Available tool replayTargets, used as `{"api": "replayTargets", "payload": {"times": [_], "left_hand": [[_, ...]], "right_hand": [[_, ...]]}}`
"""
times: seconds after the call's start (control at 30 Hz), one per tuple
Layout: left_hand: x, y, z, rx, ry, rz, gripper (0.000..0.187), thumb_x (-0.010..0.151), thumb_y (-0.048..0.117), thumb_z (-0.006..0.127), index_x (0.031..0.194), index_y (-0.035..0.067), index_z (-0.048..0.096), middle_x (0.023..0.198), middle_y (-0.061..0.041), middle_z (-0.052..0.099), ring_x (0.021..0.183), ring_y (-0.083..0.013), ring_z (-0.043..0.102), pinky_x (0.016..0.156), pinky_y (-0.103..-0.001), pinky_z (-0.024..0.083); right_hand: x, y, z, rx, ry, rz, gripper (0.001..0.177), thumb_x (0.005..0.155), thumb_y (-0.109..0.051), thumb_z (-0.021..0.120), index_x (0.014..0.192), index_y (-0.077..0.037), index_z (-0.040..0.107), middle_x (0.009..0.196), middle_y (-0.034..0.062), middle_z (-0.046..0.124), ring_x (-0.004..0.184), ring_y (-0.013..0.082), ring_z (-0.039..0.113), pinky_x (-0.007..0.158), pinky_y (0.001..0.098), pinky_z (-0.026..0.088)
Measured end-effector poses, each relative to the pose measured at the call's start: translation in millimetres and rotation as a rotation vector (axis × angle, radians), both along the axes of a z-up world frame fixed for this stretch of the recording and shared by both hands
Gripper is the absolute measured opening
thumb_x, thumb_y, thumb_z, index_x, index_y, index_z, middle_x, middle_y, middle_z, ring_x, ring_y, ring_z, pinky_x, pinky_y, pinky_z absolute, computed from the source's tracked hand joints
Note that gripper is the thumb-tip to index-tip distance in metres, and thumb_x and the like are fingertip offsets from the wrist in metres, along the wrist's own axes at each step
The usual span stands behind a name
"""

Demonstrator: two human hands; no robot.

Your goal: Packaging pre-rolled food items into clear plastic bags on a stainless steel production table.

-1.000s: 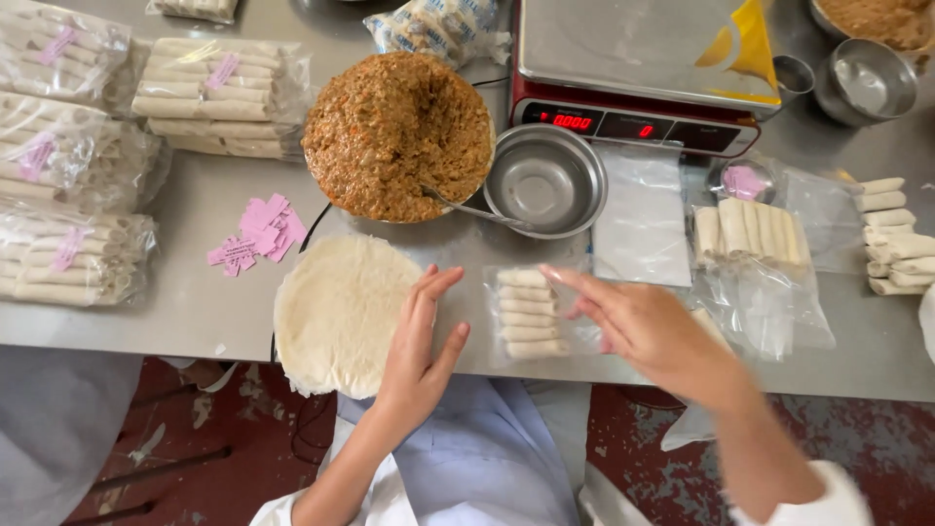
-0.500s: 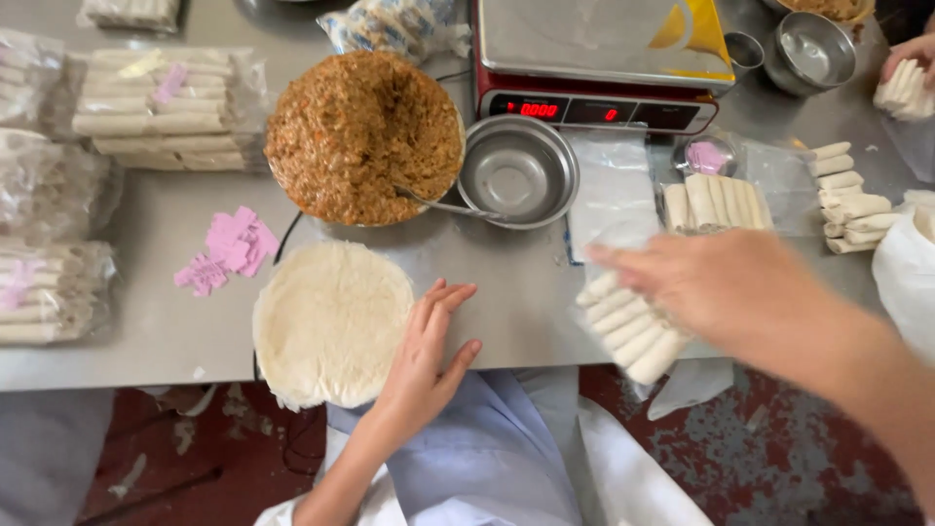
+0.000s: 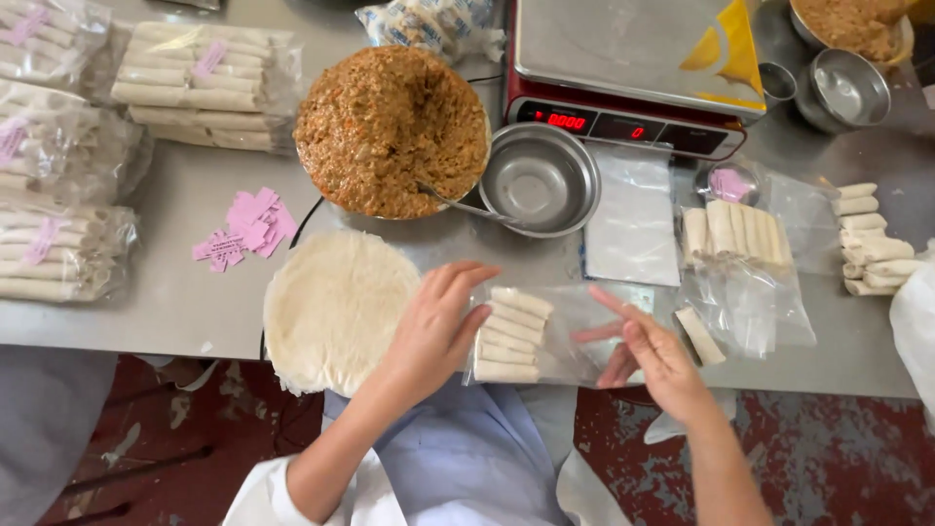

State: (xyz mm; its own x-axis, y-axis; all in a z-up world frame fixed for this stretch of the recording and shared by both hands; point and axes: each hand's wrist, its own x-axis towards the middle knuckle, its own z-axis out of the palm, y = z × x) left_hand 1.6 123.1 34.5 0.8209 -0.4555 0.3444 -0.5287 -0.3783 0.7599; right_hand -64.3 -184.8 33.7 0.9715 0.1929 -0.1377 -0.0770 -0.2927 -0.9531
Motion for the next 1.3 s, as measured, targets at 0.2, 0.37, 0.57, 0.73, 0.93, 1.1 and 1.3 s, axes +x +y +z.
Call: {"api": "replayTargets", "payload": {"times": [0.2,0.37,0.57,0.73,0.93,1.1,1.3], "left_hand": [[54,-93,-20,0.217,-0.091,-0.253,0.024,0.101,0.021,0.056,0.118,0.010,0.068,0.099,-0.009,0.068,0.099,-0.0315,0.070,0.085,-0.043,0.056],[80,-170,-53,0.376,0.015,-0.574,0.024,0.100,0.021,0.055,0.116,0.011,0.069,0.101,-0.015,0.074,0.098,-0.0393,0.073,0.083,-0.051,0.059],[95,-196,-76,0.552,0.078,-0.638,0.011,0.089,0.025,0.071,0.095,0.017,0.076,0.087,-0.007,0.076,0.085,-0.0324,0.077,0.073,-0.045,0.061],[109,-189,-68,0.497,0.211,-0.770,0.007,0.082,0.022,0.081,0.085,0.016,0.079,0.081,-0.006,0.076,0.083,-0.0284,0.076,0.074,-0.040,0.061],[108,-184,-55,0.466,0.584,-1.054,0.012,0.085,0.016,0.079,0.096,0.011,0.079,0.087,-0.006,0.077,0.082,-0.0207,0.071,0.076,-0.035,0.059],[96,-178,-44,0.397,0.581,-1.009,0.007,0.086,0.014,0.077,0.093,0.014,0.080,0.085,-0.006,0.075,0.078,-0.0201,0.069,0.073,-0.035,0.056],[61,-91,-32,0.241,-0.050,-0.429,0.028,0.106,0.024,0.044,0.113,0.010,0.068,0.112,-0.007,0.064,0.107,-0.0279,0.059,0.096,-0.041,0.045]], "right_hand": [[-8,-11,-35,0.122,0.078,-0.071,0.077,0.106,-0.053,0.021,0.129,0.003,0.070,0.120,0.0238,0.078,0.111,0.0306,0.073,0.092,0.0468,0.061],[5,3,-37,0.259,0.041,0.089,0.072,0.105,-0.047,0.023,0.137,0.003,0.063,0.137,0.0257,0.067,0.128,0.0387,0.061,0.106,0.0581,0.048],[6,10,-36,0.286,-0.046,0.182,0.055,0.100,-0.037,0.051,0.134,0.004,0.064,0.140,0.0239,0.064,0.133,0.0383,0.056,0.110,0.0634,0.041],[15,29,-35,0.382,-0.140,0.278,0.055,0.093,-0.018,0.069,0.142,0.000,0.055,0.145,0.0192,0.058,0.135,0.0306,0.053,0.114,0.0605,0.037],[10,38,-27,0.251,-0.081,0.397,0.070,0.089,-0.029,0.078,0.145,0.002,0.049,0.146,0.0183,0.052,0.134,0.0275,0.047,0.111,0.0506,0.041],[6,40,-31,0.332,-0.059,0.315,0.060,0.097,-0.010,0.066,0.151,-0.001,0.045,0.154,0.0157,0.046,0.139,0.0263,0.045,0.115,0.0553,0.039],[-6,28,-19,0.350,0.042,0.211,0.062,0.098,-0.010,0.058,0.155,-0.004,0.035,0.161,0.0142,0.042,0.147,0.0313,0.046,0.122,0.0461,0.037]]}}
